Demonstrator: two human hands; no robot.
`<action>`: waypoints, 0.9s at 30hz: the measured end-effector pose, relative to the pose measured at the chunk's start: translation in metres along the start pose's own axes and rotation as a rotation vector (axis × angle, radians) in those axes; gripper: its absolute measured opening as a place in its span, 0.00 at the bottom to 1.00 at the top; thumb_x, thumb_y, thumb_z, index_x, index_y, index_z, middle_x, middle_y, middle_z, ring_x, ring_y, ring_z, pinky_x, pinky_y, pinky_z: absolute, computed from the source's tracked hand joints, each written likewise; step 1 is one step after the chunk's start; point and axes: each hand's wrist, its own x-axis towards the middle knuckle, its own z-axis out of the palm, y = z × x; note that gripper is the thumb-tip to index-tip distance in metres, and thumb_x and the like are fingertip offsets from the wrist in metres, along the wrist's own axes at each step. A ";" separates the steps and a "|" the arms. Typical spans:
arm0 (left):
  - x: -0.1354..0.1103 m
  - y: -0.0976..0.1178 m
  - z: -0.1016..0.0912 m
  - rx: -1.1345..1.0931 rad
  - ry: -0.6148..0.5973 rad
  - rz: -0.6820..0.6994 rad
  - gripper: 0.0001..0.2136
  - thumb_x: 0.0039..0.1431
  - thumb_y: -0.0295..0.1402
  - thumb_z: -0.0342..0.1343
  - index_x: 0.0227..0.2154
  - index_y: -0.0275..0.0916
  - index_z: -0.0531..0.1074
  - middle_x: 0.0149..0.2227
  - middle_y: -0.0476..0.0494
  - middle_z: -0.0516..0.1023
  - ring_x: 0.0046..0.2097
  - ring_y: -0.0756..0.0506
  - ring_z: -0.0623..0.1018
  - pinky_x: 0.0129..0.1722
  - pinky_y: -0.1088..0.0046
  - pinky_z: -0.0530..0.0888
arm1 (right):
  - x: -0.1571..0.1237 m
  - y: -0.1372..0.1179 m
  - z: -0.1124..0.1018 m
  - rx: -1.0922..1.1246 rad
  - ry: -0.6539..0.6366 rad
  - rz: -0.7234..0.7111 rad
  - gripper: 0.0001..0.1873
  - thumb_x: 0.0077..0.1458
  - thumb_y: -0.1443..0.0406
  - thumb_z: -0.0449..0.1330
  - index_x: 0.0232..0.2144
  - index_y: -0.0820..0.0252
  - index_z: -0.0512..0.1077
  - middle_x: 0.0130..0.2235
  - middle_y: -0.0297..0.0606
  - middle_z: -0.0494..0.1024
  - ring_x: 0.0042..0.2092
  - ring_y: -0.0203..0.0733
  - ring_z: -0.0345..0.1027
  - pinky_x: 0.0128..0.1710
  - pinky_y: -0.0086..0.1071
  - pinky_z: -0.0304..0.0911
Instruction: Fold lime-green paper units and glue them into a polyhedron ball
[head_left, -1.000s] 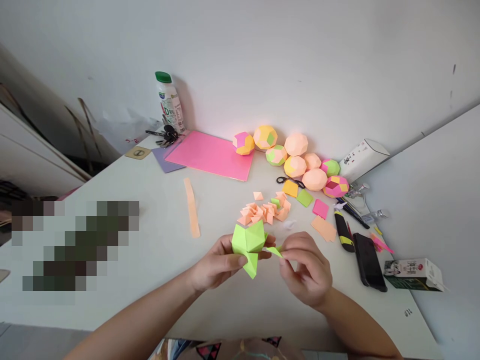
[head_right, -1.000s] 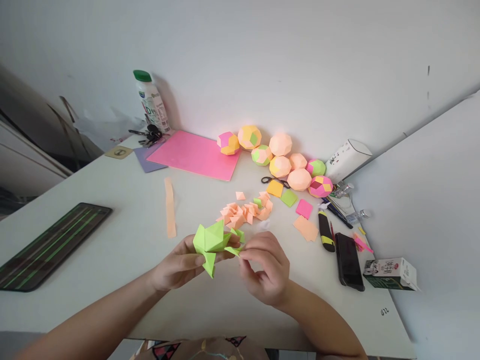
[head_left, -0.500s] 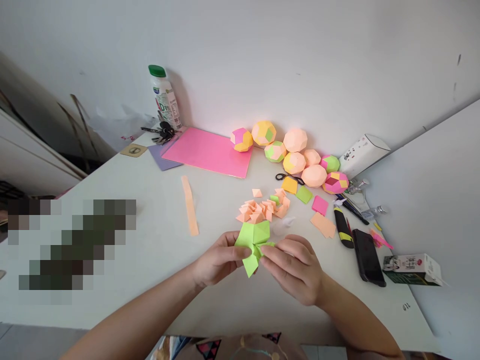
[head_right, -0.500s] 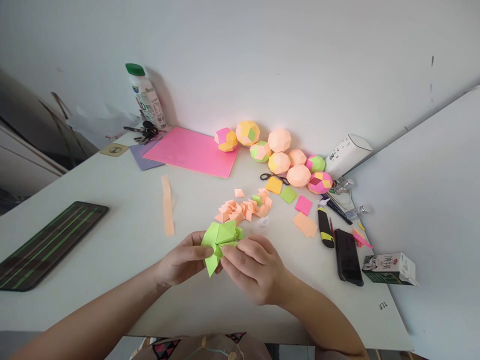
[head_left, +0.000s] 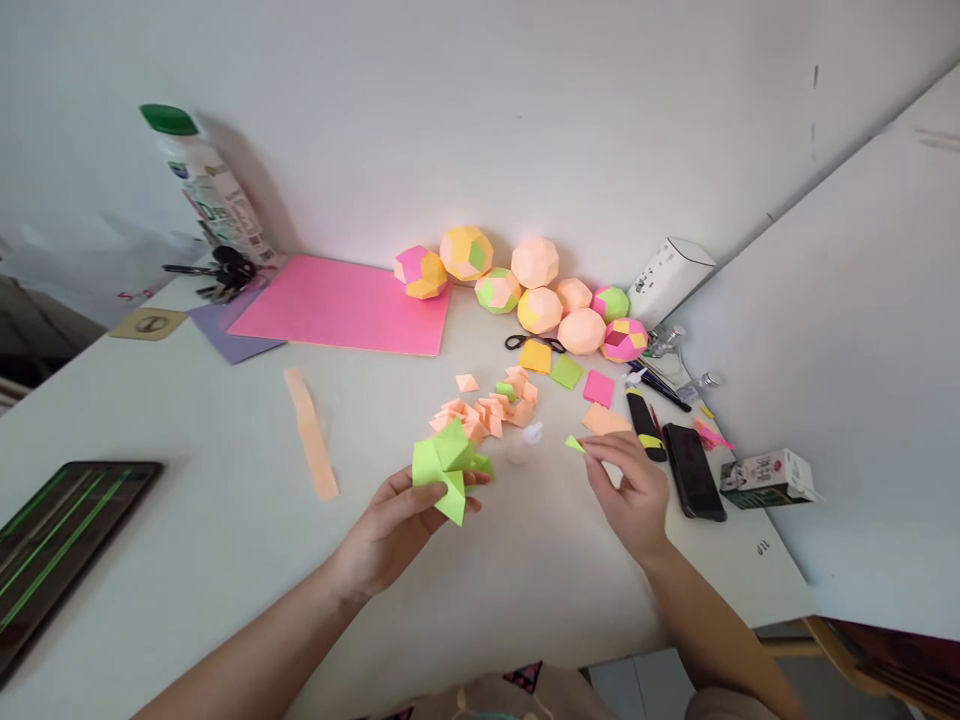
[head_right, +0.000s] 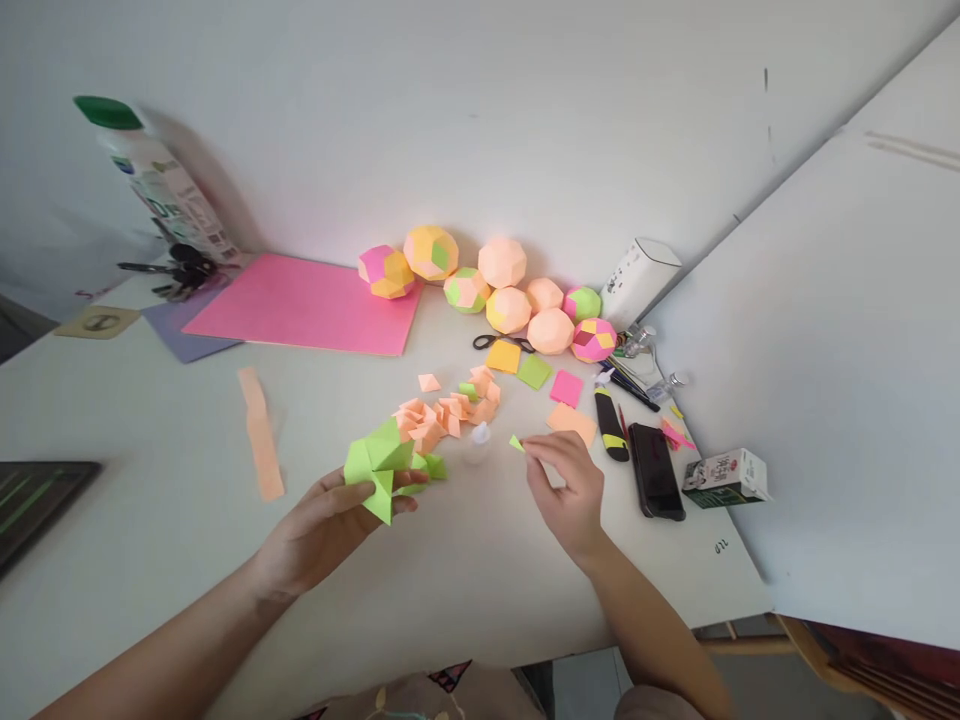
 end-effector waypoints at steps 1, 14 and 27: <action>0.002 -0.002 -0.001 -0.002 0.008 0.012 0.11 0.54 0.30 0.56 0.40 0.36 0.76 0.43 0.37 0.77 0.44 0.39 0.75 0.45 0.62 0.70 | 0.001 0.007 0.003 0.017 0.000 0.079 0.11 0.52 0.74 0.57 0.34 0.54 0.74 0.34 0.39 0.79 0.36 0.44 0.70 0.37 0.43 0.68; 0.054 -0.006 0.036 -0.045 0.056 0.044 0.13 0.57 0.31 0.52 0.45 0.42 0.72 0.50 0.44 0.74 0.59 0.39 0.64 0.54 0.54 0.68 | 0.021 0.030 0.032 0.093 -0.119 0.004 0.10 0.54 0.71 0.55 0.32 0.55 0.75 0.34 0.38 0.80 0.39 0.43 0.67 0.38 0.41 0.68; 0.069 -0.017 0.036 -0.137 0.019 -0.017 0.14 0.54 0.31 0.53 0.45 0.38 0.70 0.45 0.41 0.76 0.55 0.37 0.69 0.55 0.49 0.66 | 0.016 0.022 0.028 0.212 -0.183 0.138 0.09 0.52 0.72 0.56 0.28 0.56 0.74 0.29 0.35 0.78 0.35 0.40 0.68 0.37 0.37 0.68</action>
